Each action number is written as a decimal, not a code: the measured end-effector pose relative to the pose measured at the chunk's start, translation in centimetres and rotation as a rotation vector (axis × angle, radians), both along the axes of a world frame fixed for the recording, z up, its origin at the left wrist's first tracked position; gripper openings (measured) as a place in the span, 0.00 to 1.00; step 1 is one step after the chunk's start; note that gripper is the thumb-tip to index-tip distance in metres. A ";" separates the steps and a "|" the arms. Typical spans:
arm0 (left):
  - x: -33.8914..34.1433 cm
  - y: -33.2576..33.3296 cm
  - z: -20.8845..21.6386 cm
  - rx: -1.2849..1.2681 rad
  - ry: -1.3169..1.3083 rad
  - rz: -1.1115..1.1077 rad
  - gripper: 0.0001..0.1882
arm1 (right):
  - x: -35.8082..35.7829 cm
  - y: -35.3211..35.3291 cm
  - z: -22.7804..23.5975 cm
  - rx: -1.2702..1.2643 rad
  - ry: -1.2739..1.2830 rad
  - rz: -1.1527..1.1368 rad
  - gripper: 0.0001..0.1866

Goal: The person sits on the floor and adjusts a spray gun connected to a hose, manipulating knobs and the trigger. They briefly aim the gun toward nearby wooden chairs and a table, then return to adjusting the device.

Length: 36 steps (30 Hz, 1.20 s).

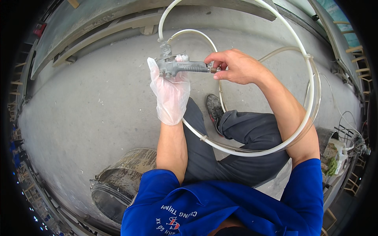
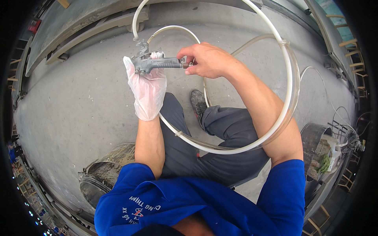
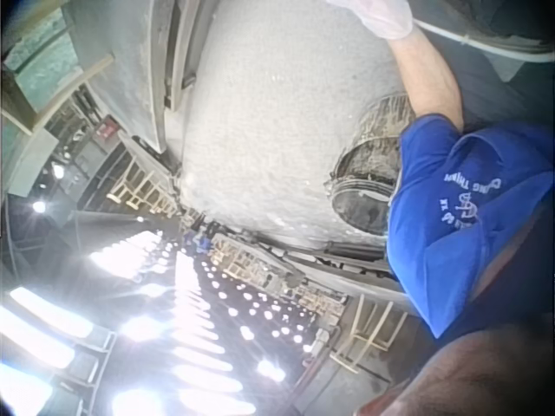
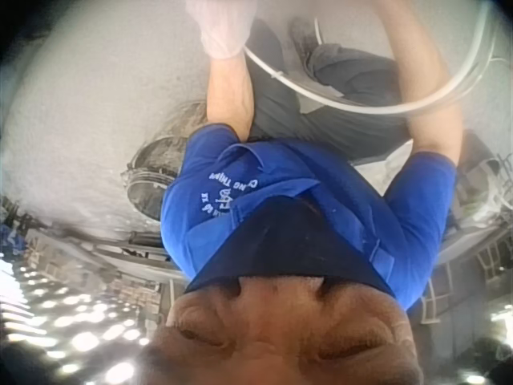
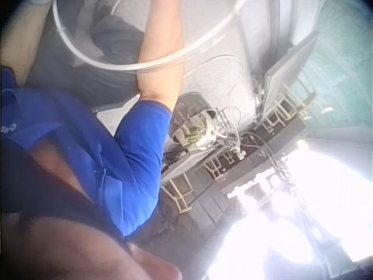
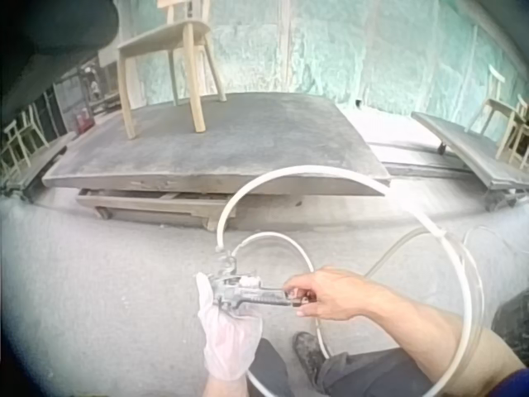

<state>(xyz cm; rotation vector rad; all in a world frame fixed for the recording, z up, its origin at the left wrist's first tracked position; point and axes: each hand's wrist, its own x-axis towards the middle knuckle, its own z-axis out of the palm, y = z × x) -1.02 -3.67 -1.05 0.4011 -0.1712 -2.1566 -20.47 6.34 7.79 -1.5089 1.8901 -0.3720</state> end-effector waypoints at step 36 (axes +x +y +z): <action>-0.5 0.0 0.0 0.023 -0.151 -0.030 0.32 | 0.1 0.2 -0.3 0.072 0.042 0.046 0.27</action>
